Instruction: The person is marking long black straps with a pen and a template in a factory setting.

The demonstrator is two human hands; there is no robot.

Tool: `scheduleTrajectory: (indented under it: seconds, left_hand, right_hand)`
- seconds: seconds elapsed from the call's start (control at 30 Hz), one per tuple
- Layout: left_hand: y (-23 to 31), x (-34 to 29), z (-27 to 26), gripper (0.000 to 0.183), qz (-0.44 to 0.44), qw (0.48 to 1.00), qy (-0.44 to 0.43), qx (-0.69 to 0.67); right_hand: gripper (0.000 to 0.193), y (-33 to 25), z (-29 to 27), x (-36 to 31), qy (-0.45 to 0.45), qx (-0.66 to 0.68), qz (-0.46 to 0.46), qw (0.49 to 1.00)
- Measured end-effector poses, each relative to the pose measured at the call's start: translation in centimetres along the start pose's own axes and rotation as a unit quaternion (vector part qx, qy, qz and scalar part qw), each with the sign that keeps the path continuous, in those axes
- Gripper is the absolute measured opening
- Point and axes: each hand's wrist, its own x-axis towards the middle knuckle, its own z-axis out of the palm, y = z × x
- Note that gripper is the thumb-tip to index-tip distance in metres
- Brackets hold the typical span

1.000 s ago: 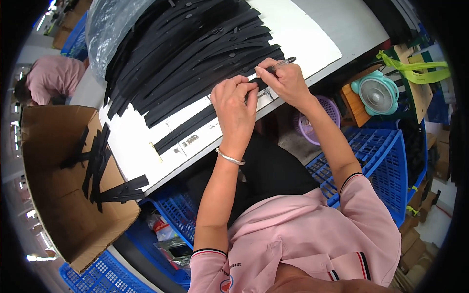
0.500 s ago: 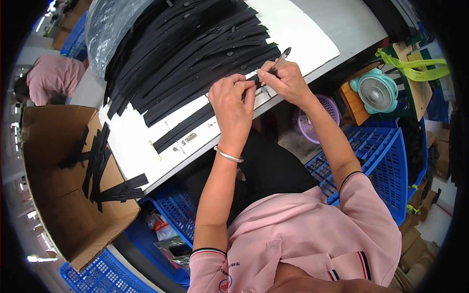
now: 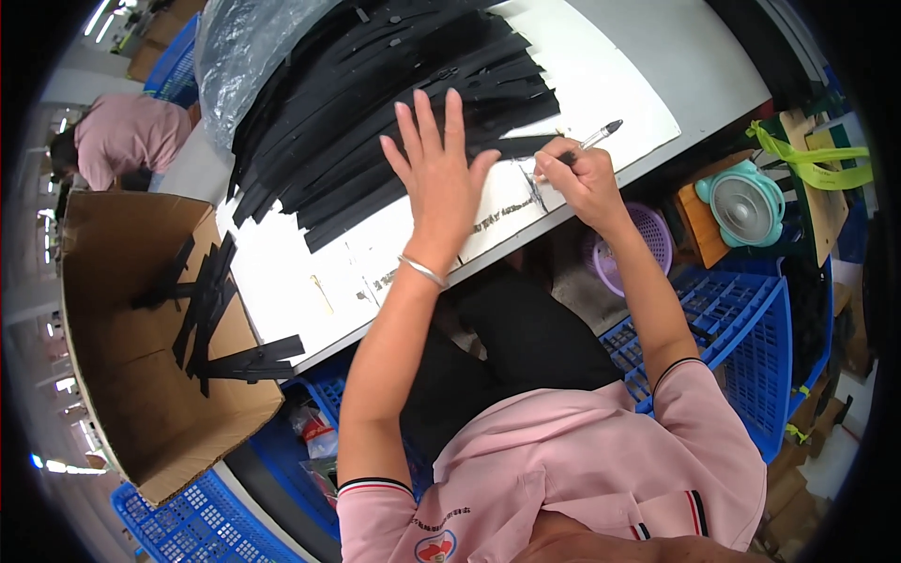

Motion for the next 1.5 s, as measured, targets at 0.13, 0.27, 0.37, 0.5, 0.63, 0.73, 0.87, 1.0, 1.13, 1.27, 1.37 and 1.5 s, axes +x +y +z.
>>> scheduleTrajectory:
  seconds: [0.13,0.27,0.37,0.5,0.63,0.73,0.87,1.0,1.13,1.27,1.37,1.5]
  left_hand:
    - [-3.7,4.8,1.4,0.086,0.002,0.998,0.014,0.068]
    - [-7.1,9.9,1.9,0.086,0.018,0.985,0.095,0.142]
    - [-7.6,11.2,1.6,0.088,0.012,0.986,0.094,0.136]
    - [-6.4,9.7,1.8,0.105,0.069,0.972,0.160,0.157]
    - [-4.4,8.2,0.0,0.112,0.047,0.997,0.046,0.044]
    - [-6.7,6.7,0.8,0.121,0.075,0.990,0.117,-0.003]
    - [-8.6,2.3,-3.1,0.101,0.038,0.994,0.100,0.028]
    - [-17.6,-2.8,-8.3,0.067,-0.056,0.980,0.164,0.093]
    - [-27.8,-6.0,-15.4,0.053,-0.223,0.943,0.172,0.178]
    - [-35.1,-7.4,-19.8,0.046,-0.341,0.883,0.154,0.284]
    - [-40.0,-7.7,-22.2,0.046,-0.355,0.882,0.093,0.295]
    - [-45.3,-9.0,-23.7,0.054,-0.396,0.868,0.029,0.299]
  right_hand:
    - [0.018,0.3,0.2,0.0,0.003,-0.021,-0.011,1.000]
    - [0.019,0.5,0.3,0.0,-0.001,-0.024,-0.016,1.000]
    - [0.019,0.3,0.6,0.2,0.004,-0.008,-0.015,1.000]
    - [0.017,0.3,0.4,0.1,0.004,-0.014,0.027,1.000]
    - [0.014,1.3,-0.6,-0.3,0.028,-0.043,0.024,0.998]
    - [0.016,1.3,0.6,0.3,0.022,0.028,-0.005,0.999]
    - [0.020,0.8,0.6,0.1,0.026,-0.001,0.015,1.000]
    - [0.023,0.9,0.7,0.3,0.012,-0.022,-0.005,1.000]
    - [0.022,1.3,0.4,0.3,0.018,-0.045,-0.016,0.999]
    - [0.021,1.3,0.7,0.3,0.027,-0.046,0.000,0.999]
    - [0.021,1.0,0.7,0.0,0.036,-0.048,0.019,0.998]
    - [0.020,1.3,0.8,0.1,0.028,-0.027,0.032,0.999]
